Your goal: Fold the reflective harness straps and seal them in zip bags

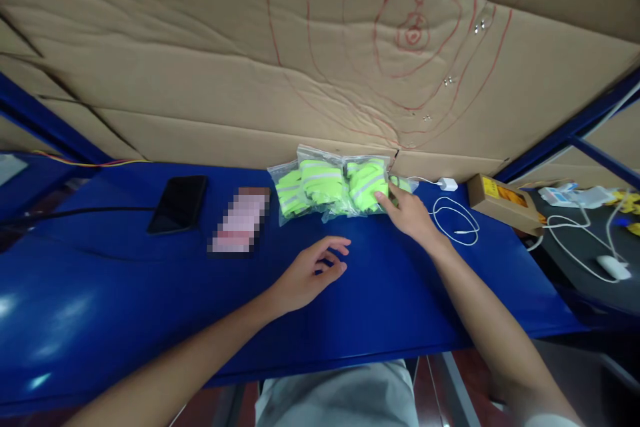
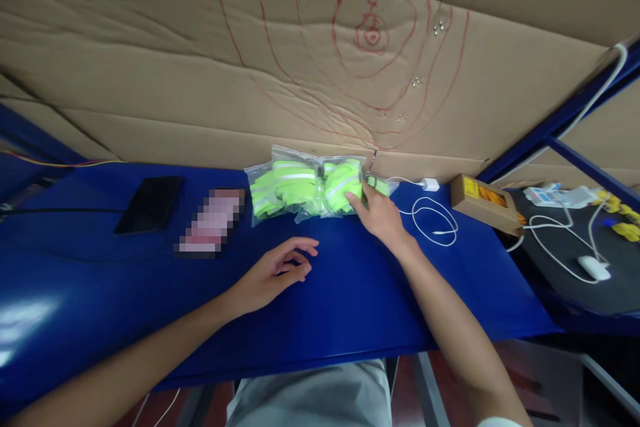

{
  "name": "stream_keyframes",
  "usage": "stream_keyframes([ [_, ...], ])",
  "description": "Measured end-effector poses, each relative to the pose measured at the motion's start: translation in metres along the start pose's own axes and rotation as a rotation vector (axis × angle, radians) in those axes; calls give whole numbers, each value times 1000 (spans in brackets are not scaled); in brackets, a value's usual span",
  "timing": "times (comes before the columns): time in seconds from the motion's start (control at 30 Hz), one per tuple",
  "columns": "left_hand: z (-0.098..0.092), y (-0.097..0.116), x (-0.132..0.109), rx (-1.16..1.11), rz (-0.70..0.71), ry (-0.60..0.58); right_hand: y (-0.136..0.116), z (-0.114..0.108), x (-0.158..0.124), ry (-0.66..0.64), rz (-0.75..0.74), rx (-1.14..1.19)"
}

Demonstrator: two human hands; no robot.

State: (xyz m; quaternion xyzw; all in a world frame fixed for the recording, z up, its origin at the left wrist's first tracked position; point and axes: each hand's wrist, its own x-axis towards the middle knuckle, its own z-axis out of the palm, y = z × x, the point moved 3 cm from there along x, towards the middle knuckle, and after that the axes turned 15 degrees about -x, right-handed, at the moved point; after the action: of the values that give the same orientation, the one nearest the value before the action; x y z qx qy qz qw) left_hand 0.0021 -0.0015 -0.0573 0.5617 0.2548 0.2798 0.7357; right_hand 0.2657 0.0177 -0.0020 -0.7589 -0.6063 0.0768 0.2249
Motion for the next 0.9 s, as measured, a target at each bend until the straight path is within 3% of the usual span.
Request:
stream_keyframes([
  [0.07,0,-1,0,28,-2,11,8,-13,0,63,-18,-192],
  [0.2,2,-1,1,42,-5,3,36,-21,-3,213,44,-296],
  [0.33,3,2,2,71,-19,8,65,-3,-5,194,-2,-244],
  [0.43,4,5,1,70,-27,7,76,-3,-7,230,24,-164],
  [0.53,3,9,0,17,-29,-11,65,-23,-21,425,3,-191],
  [0.6,2,13,0,-49,-13,-22,42,-38,-40,599,-109,-272],
  [0.67,0,16,0,-131,26,-6,16,-46,-64,688,-265,-339],
  [0.77,-6,21,1,-264,134,46,-16,-41,-96,584,-449,-233],
  [0.9,-20,24,0,-237,202,248,-35,-14,-105,151,-687,-71],
])
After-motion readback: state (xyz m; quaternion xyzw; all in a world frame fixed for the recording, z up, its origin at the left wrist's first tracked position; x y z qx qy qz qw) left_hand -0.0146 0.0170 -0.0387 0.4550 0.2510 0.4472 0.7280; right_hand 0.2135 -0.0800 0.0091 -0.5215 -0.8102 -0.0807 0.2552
